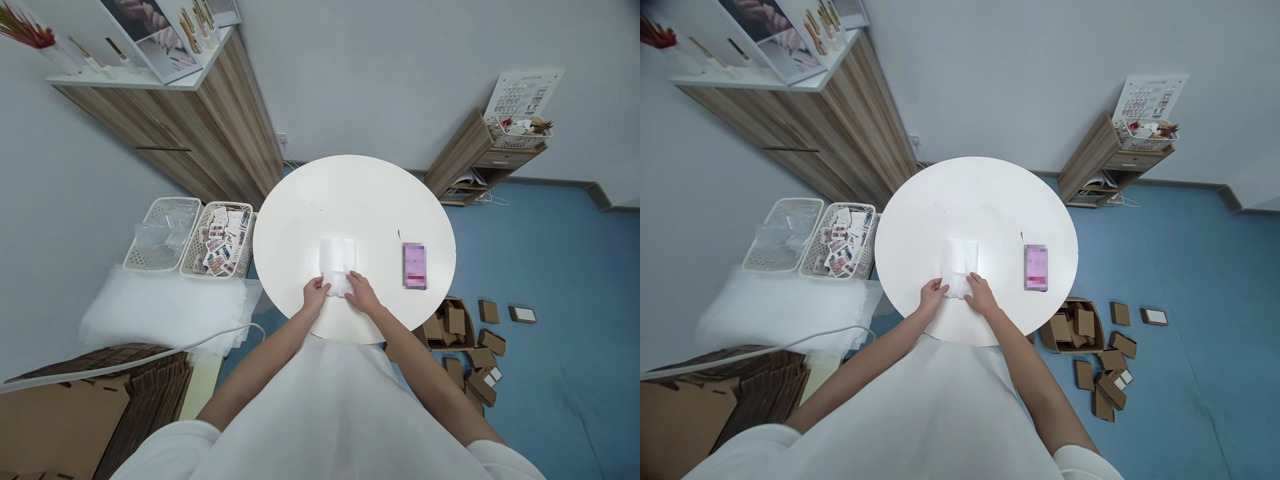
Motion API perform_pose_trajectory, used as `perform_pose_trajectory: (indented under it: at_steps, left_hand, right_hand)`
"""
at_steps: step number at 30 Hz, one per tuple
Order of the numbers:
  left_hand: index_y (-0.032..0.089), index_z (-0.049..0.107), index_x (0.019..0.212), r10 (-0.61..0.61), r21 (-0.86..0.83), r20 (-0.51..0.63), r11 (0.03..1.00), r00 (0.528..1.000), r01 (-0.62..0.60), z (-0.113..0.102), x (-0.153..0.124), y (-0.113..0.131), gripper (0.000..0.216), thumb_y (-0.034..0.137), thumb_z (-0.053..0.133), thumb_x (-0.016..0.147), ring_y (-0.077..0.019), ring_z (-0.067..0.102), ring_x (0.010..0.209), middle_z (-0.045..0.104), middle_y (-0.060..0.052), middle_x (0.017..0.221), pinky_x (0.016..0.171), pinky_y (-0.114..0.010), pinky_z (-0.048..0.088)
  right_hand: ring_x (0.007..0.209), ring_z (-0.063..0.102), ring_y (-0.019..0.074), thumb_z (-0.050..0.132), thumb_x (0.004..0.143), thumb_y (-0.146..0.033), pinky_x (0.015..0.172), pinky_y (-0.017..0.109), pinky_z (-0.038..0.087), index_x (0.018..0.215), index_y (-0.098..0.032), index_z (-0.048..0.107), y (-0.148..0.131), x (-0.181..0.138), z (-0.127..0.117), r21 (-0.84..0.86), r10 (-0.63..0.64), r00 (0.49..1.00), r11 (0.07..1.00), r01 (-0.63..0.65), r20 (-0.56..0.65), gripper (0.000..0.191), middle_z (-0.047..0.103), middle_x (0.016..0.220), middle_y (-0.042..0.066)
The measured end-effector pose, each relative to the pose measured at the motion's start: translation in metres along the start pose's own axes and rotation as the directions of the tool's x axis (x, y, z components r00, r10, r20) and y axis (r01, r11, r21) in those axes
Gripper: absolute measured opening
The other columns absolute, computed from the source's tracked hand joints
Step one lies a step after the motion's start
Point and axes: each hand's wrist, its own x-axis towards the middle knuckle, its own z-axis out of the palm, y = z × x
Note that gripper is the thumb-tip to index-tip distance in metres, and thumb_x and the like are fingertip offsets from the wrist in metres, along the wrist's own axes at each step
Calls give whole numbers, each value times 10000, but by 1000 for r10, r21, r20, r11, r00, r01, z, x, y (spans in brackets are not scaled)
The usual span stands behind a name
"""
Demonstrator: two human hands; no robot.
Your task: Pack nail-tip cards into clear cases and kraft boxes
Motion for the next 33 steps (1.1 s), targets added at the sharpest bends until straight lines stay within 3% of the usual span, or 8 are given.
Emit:
perform_pose_trajectory:
  at_steps: [7, 11, 15, 20, 23, 26, 30, 33]
  left_hand:
    - [181, 610, 908, 220, 354, 230, 888, 948, -292, 20, -12, 12, 224, 210, 560, 691, -134, 543, 654, 575, -11, 734, 695, -308, 477]
    - [188, 575, 988, 287, 544, 368, 705, 884, -455, 29, -18, 9, 281, 162, 460, 733, -163, 535, 752, 549, -40, 824, 714, -311, 457]
    - [161, 433, 1195, 278, 665, 508, 474, 815, -577, 28, -26, 6, 503, 109, 447, 694, -203, 491, 887, 494, -84, 961, 752, -327, 428]
    - [152, 383, 1237, 228, 754, 545, 287, 807, -591, 30, -38, 8, 551, 126, 451, 691, -259, 446, 970, 460, -125, 1060, 747, -363, 402]
    - [160, 410, 1216, 250, 780, 522, 248, 815, -575, 28, -40, 10, 538, 189, 504, 688, -294, 406, 1065, 438, -143, 1149, 829, -400, 363]
    - [194, 376, 1248, 304, 759, 540, 226, 785, -610, 20, -35, 12, 624, 299, 576, 666, -342, 250, 1230, 304, -143, 1337, 949, -464, 253]
    - [206, 413, 1203, 295, 689, 639, 193, 711, -699, 9, -19, 17, 558, 332, 576, 684, -320, 86, 1321, 164, -109, 1441, 1015, -468, 150]
    - [197, 441, 1167, 258, 663, 679, 185, 687, -725, 8, -10, 20, 518, 321, 583, 685, -309, 102, 1325, 184, -121, 1439, 1024, -469, 136]
  right_hand:
    - [1195, 363, 262, 592, 657, -205, 977, 404, 320, 1219, -169, 445, 1, 10, 2, 31, -1, 1000, 1000, 2, -24, 581, 378, 1329, 104]
    - [1186, 375, 259, 591, 633, -164, 984, 404, 318, 1188, -158, 468, 4, 11, 2, 73, 4, 999, 997, -1, -41, 569, 401, 1305, 109]
    - [1219, 345, 255, 581, 645, -186, 986, 403, 319, 1208, -163, 453, 5, 7, -3, 136, -11, 1000, 991, 13, -15, 578, 365, 1336, 107]
    - [1035, 503, 191, 467, 773, -319, 855, 329, 405, 1071, -191, 533, -7, 12, -8, 167, 122, 990, 980, -110, -67, 332, 502, 1191, 71]
    - [840, 548, 165, 460, 781, -379, 724, 298, 415, 899, -197, 558, -16, 23, -4, 103, 259, 949, 964, -243, -181, 238, 570, 992, 47]
    - [781, 541, 158, 450, 785, -360, 678, 287, 405, 881, -196, 528, -18, 30, 2, 58, 291, 919, 957, -286, -267, 205, 566, 917, 35]
    - [824, 558, 180, 408, 806, -262, 676, 308, 424, 1067, -187, 472, -13, 24, 1, -37, 191, 953, 978, -205, -236, 279, 549, 1054, 73]
    - [1054, 504, 234, 386, 776, -127, 804, 359, 412, 1217, -188, 403, -7, 12, -5, -204, -13, 985, 979, -24, -175, 446, 379, 1324, 124]
